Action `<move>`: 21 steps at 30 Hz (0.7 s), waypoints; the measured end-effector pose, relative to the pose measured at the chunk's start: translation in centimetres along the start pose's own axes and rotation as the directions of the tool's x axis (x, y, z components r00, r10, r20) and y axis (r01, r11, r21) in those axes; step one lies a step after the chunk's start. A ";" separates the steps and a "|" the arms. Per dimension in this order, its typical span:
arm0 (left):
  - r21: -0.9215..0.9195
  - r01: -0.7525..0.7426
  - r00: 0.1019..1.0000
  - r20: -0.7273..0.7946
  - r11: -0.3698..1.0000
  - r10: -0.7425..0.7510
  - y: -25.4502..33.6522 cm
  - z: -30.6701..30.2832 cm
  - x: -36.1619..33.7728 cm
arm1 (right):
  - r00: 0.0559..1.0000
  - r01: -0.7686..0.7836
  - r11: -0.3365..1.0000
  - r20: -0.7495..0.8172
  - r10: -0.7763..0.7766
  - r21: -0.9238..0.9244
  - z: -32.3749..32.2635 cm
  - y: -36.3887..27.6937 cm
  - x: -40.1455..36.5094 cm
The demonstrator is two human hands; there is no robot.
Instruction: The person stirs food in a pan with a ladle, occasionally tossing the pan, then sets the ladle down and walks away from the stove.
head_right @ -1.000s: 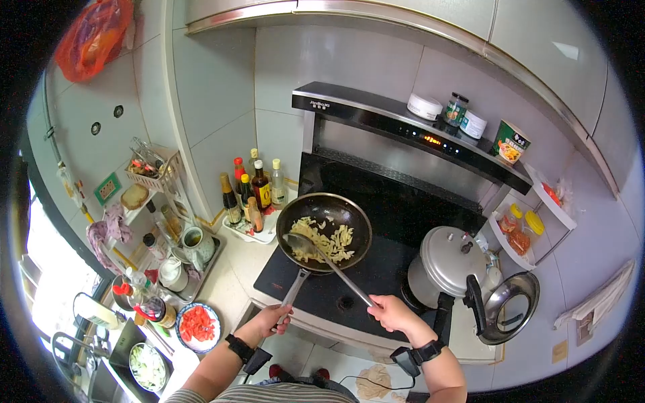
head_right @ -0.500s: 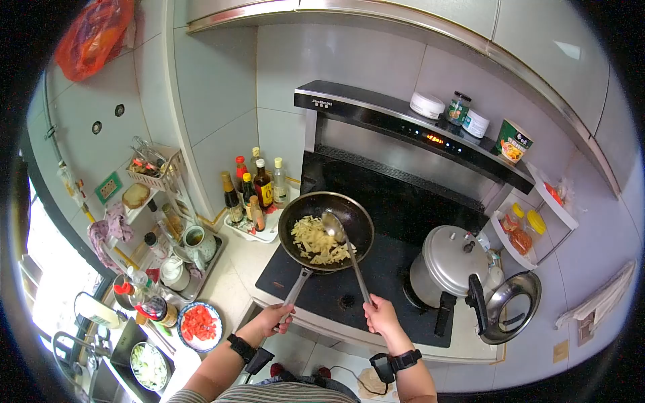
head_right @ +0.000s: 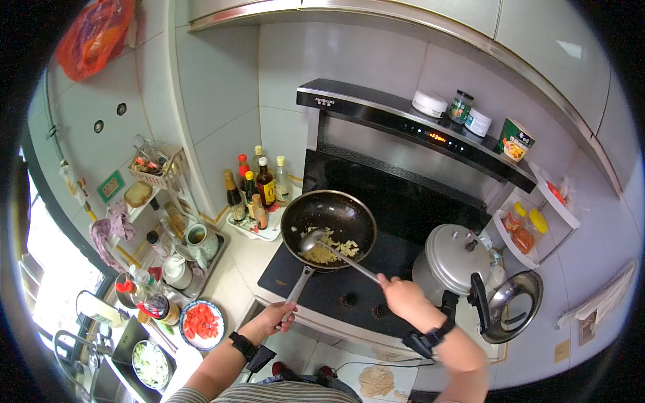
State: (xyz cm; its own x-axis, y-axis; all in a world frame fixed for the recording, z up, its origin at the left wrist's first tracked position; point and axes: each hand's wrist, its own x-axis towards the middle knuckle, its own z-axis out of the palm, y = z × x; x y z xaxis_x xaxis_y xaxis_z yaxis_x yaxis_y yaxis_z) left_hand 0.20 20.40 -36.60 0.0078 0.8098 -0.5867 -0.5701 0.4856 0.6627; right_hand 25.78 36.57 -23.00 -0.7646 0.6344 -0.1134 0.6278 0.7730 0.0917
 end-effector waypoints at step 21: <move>-0.022 0.015 1.000 0.005 1.000 -0.015 -0.1 -0.1 0.1 | 0.884 -0.458 0.357 0.460 0.084 0.814 -3.3 2.1 -6.2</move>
State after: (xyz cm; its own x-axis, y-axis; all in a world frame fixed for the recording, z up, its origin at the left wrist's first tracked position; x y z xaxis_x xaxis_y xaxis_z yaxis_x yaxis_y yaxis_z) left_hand 0.11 20.41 -36.77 0.0209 0.8040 -0.5942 -0.5874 0.4908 0.6434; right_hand 31.32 34.27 -18.89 -0.5558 0.6256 -0.5475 0.6931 -0.0150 -0.7207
